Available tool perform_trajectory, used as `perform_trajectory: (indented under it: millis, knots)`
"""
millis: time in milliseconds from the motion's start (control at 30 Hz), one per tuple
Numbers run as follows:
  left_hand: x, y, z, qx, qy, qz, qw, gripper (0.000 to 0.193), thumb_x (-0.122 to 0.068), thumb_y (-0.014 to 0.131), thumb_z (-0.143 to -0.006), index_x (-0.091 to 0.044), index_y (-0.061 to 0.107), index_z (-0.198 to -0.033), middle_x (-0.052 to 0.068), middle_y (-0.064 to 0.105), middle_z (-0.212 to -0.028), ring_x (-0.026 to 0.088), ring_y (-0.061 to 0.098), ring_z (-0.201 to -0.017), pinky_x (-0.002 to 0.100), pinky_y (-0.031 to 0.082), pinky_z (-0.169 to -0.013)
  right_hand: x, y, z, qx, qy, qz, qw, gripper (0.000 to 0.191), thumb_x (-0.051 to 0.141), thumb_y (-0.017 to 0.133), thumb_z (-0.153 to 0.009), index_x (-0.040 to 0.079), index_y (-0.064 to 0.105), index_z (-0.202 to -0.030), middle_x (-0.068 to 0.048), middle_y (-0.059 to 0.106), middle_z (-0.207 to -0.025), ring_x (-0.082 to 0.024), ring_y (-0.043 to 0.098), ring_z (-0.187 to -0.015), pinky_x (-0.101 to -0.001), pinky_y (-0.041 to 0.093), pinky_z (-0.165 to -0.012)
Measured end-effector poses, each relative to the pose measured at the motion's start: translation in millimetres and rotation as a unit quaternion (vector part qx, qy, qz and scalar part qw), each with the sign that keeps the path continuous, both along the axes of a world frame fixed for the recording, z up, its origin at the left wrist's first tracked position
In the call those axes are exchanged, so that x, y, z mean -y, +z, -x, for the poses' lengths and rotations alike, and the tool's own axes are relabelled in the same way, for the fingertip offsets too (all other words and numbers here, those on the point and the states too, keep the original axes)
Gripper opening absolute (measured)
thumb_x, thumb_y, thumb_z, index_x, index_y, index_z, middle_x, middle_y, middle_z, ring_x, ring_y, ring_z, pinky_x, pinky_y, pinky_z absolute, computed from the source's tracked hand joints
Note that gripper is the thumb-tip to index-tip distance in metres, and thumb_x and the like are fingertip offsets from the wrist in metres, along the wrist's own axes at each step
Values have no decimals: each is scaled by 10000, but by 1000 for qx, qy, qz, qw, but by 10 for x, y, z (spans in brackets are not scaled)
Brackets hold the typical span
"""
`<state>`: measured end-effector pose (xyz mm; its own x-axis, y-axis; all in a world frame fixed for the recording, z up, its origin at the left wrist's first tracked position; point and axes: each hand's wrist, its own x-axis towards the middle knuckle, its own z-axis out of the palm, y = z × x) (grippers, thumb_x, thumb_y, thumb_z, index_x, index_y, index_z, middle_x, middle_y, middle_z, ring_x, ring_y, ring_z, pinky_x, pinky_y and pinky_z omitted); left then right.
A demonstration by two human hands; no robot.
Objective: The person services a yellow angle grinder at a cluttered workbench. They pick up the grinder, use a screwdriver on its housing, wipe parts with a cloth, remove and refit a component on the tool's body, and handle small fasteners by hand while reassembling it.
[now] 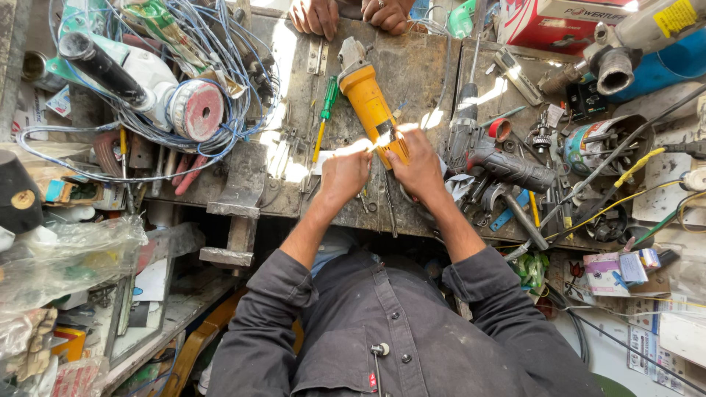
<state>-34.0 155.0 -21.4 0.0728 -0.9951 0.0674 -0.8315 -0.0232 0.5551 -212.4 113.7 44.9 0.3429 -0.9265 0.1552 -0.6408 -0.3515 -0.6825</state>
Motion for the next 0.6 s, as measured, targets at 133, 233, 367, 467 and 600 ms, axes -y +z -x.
perform_trajectory:
  millis: [133,233,367,467,600]
  knots:
    - [-7,154,24,-17,11,53,998,178,-242,644,-949,-122,734,-853,148,683,-681,369,689,-636,486,535,-568,12,-89,-20,20,8,5,1000,419,217,731,-929,52,618,-1297,-160,641,-1201,-381,658,-1081,-436,530,-896]
    - [-40,217,13,-6,2,49,999,182,-228,641,-952,-106,718,-840,147,670,-661,377,678,-612,495,522,-537,22,-115,15,35,14,-2,999,422,218,749,-915,51,631,-1284,-144,652,-1194,-362,672,-1078,-418,538,-899]
    - [1,291,-20,12,-11,51,999,213,-232,641,-964,-117,712,-799,141,674,-680,371,684,-627,492,532,-543,54,-145,41,35,8,-12,999,409,214,770,-906,54,640,-1260,-135,667,-1209,-344,683,-1076,-405,537,-892]
    - [27,368,-38,26,-21,70,997,191,-241,654,-930,-127,727,-795,143,684,-692,371,687,-618,488,542,-539,84,-180,54,40,12,-13,999,447,209,789,-890,46,642,-1279,-131,682,-1213,-315,699,-1063,-395,550,-890]
    - [98,474,0,76,-29,54,995,185,-226,683,-902,-100,725,-773,151,697,-698,375,691,-601,488,550,-527,148,-245,65,65,12,-37,997,510,233,824,-848,33,645,-1281,-128,687,-1185,-268,719,-1055,-363,585,-852]
